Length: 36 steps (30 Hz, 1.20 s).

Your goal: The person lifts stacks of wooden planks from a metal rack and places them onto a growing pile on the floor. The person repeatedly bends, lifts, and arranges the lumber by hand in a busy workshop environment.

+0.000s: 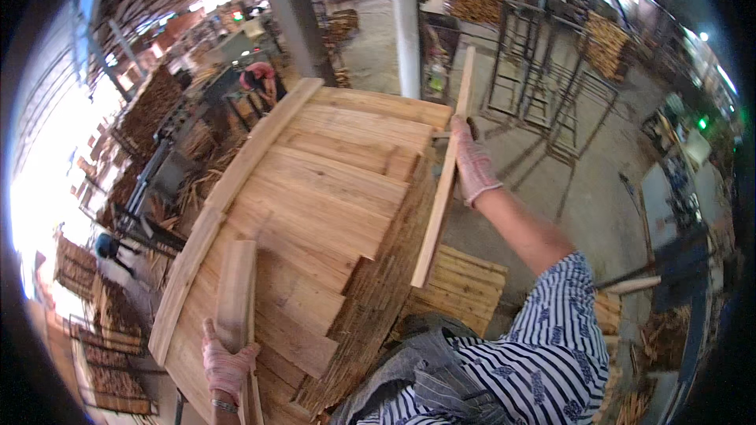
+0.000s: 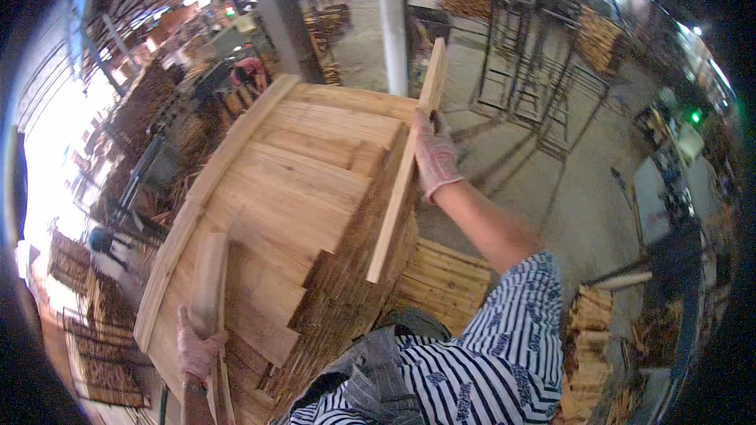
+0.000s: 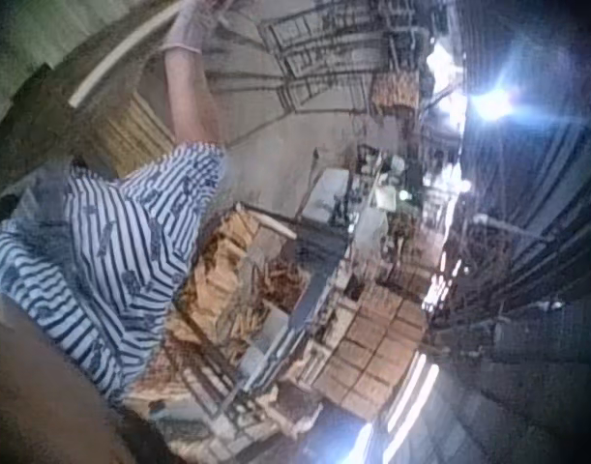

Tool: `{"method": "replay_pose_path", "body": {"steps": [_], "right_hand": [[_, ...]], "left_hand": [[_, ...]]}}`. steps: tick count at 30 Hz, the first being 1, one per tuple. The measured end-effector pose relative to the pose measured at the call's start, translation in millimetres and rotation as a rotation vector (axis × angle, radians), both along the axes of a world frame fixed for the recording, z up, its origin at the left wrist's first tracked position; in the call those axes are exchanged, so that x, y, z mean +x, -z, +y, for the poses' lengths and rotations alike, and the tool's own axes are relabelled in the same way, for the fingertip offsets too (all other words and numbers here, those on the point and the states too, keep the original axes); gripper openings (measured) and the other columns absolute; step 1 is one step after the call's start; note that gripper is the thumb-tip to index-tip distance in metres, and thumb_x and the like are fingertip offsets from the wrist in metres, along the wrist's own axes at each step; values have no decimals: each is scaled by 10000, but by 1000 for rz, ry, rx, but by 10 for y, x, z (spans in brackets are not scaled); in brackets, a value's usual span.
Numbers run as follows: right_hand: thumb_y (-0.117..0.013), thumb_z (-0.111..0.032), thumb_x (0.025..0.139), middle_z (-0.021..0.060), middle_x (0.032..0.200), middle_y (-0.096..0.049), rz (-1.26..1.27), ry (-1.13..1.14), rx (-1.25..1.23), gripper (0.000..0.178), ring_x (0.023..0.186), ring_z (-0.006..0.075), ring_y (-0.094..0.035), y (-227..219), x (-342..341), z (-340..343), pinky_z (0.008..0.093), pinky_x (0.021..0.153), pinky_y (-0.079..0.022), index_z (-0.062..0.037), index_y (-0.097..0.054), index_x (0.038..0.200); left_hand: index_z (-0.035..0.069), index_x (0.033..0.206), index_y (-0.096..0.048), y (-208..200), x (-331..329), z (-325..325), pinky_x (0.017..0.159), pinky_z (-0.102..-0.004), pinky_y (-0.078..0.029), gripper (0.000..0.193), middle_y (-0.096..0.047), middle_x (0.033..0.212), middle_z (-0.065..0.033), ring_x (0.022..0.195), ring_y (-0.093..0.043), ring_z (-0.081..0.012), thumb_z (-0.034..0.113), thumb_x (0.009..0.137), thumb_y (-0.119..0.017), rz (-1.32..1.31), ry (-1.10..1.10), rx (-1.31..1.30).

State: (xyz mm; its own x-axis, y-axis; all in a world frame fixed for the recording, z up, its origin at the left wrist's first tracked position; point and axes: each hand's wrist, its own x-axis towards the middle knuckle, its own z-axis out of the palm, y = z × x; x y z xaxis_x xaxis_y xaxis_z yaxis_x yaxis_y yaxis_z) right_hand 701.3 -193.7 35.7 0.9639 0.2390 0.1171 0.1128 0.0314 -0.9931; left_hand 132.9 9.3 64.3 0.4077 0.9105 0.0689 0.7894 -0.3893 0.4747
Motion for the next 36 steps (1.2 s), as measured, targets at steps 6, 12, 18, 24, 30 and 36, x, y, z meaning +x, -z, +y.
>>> {"method": "replay_pose_path", "body": {"steps": [6,12,18,24,30,36], "right_hand": [[-616,-561,934,167,1337,-586,280,53,299,830,1138,287,-589,253,-582,257,405,983,-454,18,-396,1487],[-602,-556,936,275,1443,-520,224,237,-36,834,1316,422,-507,634,-528,1103,478,1055,-400,24,-390,1496],[-533,-607,956,212,1397,-557,151,100,199,826,1236,344,-580,641,-625,1198,442,1044,-456,12,-401,1488],[-402,-577,1010,141,1182,-618,411,-138,417,665,1056,280,-629,645,-430,927,427,945,-517,-5,-542,1318],[-517,-563,992,192,1420,-512,382,-62,427,785,1201,308,-587,388,-1003,1067,419,1030,-484,-6,-346,1518],[-510,-604,980,180,1442,-503,471,-325,433,803,1252,312,-552,671,-692,1050,446,1076,-448,-28,-365,1520]], "left_hand": [[90,1615,-210,-442,-166,-61,941,-386,-545,1063,-528,1385,-252,1145,-623,-321,128,762,-844,-256,-254,-363],[71,1529,-387,-919,-867,-2,978,-355,-483,665,-566,1298,-117,1125,-574,-215,361,988,-642,-868,-139,-335],[83,1515,-405,-1276,-1319,-382,1055,-403,-498,585,-576,1404,-103,1218,-595,-249,444,1060,-478,-972,-152,25],[96,1470,-436,-1204,-1081,-1086,1103,-477,-467,524,-505,1456,-142,1277,-553,-304,357,1028,-540,-1336,-556,223],[0,1464,-410,-439,-1136,-1739,1115,-515,-439,636,-498,1428,-219,1288,-530,-363,283,943,-640,-1273,-666,218],[-93,1380,-472,-333,-460,-2408,1110,-496,-418,701,-603,1304,-257,1228,-582,-374,500,1008,-453,-1380,-989,236]]}}
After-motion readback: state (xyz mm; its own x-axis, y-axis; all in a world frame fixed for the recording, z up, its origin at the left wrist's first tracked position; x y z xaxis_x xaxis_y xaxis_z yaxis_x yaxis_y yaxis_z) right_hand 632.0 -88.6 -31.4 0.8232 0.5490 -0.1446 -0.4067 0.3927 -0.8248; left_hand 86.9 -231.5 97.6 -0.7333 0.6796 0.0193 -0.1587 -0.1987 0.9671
